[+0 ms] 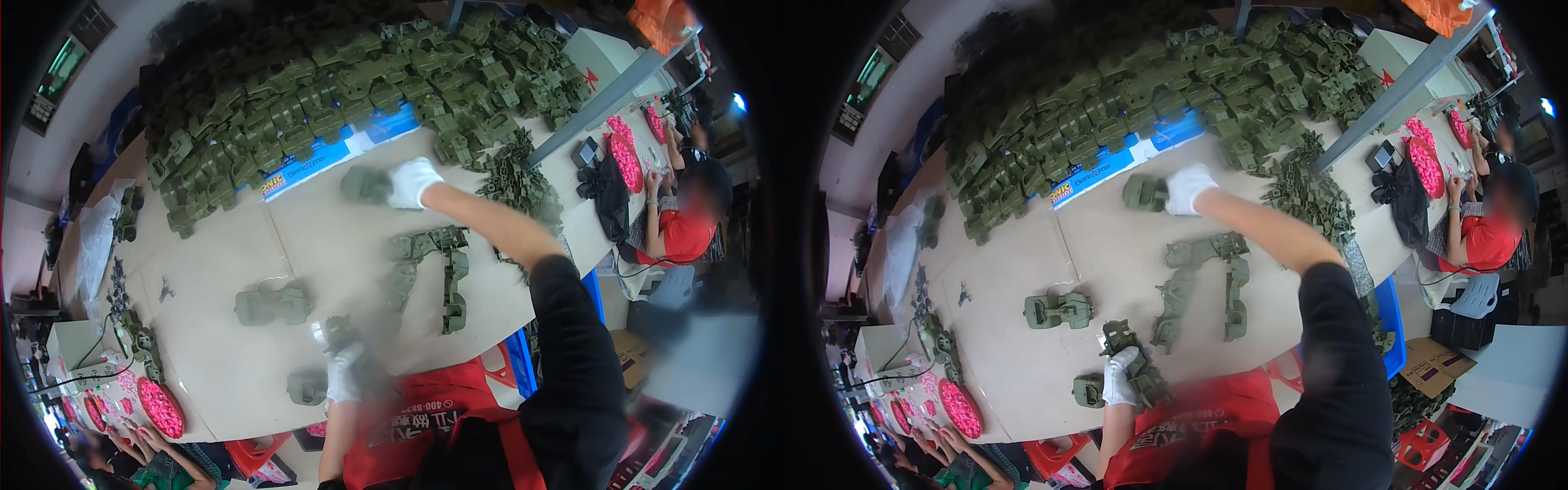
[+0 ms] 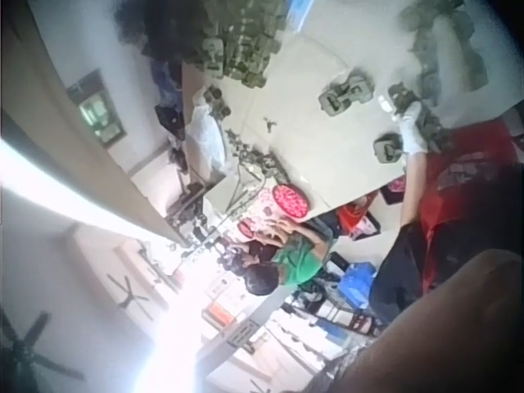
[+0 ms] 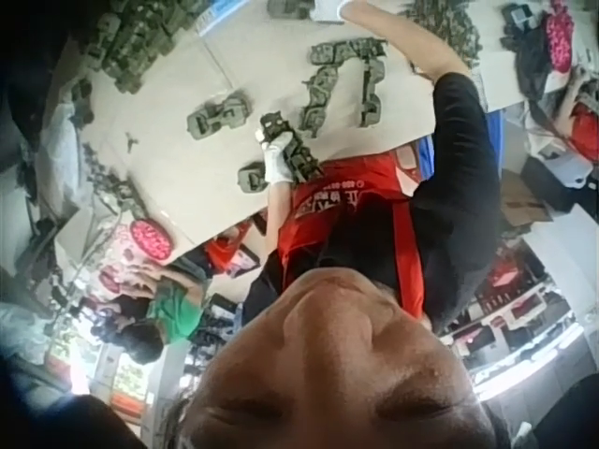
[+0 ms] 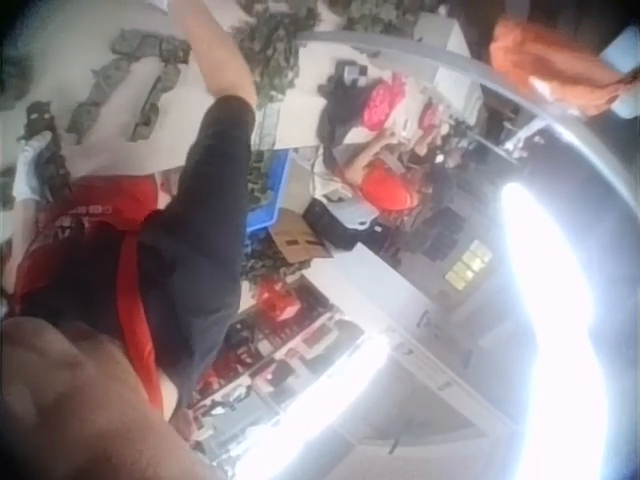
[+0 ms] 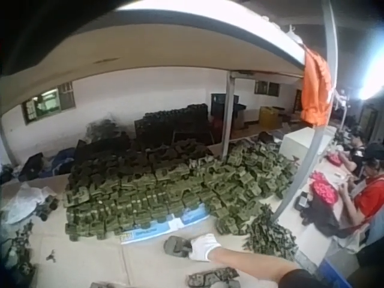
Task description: The person assembles plastic toy vehicle components by hand, joining a toy chassis to a toy vehicle body and other plastic parts at a factory workbench.
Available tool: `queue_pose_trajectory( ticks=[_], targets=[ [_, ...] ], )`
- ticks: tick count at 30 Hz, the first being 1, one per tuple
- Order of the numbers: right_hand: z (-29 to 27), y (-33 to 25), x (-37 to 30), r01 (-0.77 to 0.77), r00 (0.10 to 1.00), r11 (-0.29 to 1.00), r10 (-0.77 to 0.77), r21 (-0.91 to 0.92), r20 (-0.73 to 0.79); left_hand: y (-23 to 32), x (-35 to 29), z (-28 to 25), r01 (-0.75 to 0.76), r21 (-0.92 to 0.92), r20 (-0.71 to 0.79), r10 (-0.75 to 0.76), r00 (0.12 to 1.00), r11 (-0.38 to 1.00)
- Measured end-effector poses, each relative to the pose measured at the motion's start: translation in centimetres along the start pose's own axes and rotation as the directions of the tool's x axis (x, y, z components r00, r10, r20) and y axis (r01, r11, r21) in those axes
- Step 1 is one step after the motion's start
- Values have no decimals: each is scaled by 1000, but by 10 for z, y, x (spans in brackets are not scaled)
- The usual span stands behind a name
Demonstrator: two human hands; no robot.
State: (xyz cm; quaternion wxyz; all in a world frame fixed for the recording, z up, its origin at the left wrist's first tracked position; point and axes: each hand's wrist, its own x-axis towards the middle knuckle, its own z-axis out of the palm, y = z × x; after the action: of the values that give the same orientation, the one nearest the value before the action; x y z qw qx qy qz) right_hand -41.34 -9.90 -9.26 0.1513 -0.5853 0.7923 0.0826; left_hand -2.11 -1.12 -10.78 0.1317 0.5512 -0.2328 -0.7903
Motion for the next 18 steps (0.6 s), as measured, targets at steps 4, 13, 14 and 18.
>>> queue_pose_trajectory(
  ticks=[4, 13, 14, 18],
  targets=[
    [3, 24, -10, -396, 879, 880, 446, 262, -169, -12, 17, -14, -11, -41, -34, 9, 999, 999],
    [-12, 60, 29, -412, 752, 822, 550, 392, -363, -19, 19, -7, 58, 145, 107, -74, 992, 988],
    [-18, 66, 22, -400, 781, 776, 567, 489, -262, -16, 18, -3, 89, 90, 61, -95, 994, 992],
    [-39, 71, -16, -364, 873, 801, 471, 476, -124, -23, 25, -7, 68, 57, 12, -69, 998, 996]
  ],
)
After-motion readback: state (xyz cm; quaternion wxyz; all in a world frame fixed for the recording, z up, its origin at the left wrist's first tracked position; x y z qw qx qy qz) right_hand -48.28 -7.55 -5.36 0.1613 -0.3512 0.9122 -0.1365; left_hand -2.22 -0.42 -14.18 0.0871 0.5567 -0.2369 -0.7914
